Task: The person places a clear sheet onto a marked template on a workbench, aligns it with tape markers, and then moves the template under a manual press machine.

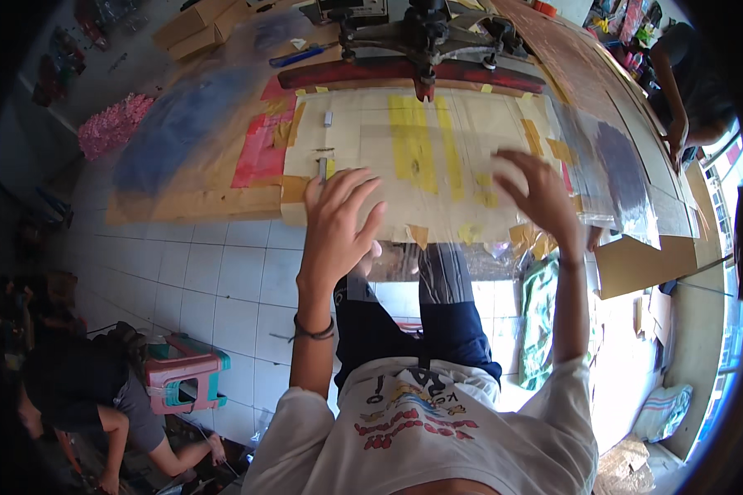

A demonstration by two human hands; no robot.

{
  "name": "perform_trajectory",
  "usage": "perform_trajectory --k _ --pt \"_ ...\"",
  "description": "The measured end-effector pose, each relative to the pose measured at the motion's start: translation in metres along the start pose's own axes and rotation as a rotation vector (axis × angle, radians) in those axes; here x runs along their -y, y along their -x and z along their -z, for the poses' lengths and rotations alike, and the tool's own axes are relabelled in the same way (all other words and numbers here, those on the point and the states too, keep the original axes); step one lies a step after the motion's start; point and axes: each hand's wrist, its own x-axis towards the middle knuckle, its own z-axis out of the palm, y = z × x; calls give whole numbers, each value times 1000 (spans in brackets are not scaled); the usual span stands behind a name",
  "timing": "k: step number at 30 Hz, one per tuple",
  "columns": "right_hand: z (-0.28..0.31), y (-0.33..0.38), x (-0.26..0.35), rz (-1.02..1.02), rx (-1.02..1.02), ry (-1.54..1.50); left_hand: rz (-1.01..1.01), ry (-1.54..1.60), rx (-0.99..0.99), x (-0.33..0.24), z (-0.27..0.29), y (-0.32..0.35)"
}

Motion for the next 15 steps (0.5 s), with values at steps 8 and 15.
perform_trajectory --k 8,15 --pt "-28 -36 -50 -122 48 -43 84 69 411 0 -12 -18" --pt "-28 -31 -63 -107 -114 -456 -98 6 68 42 -40 -83"
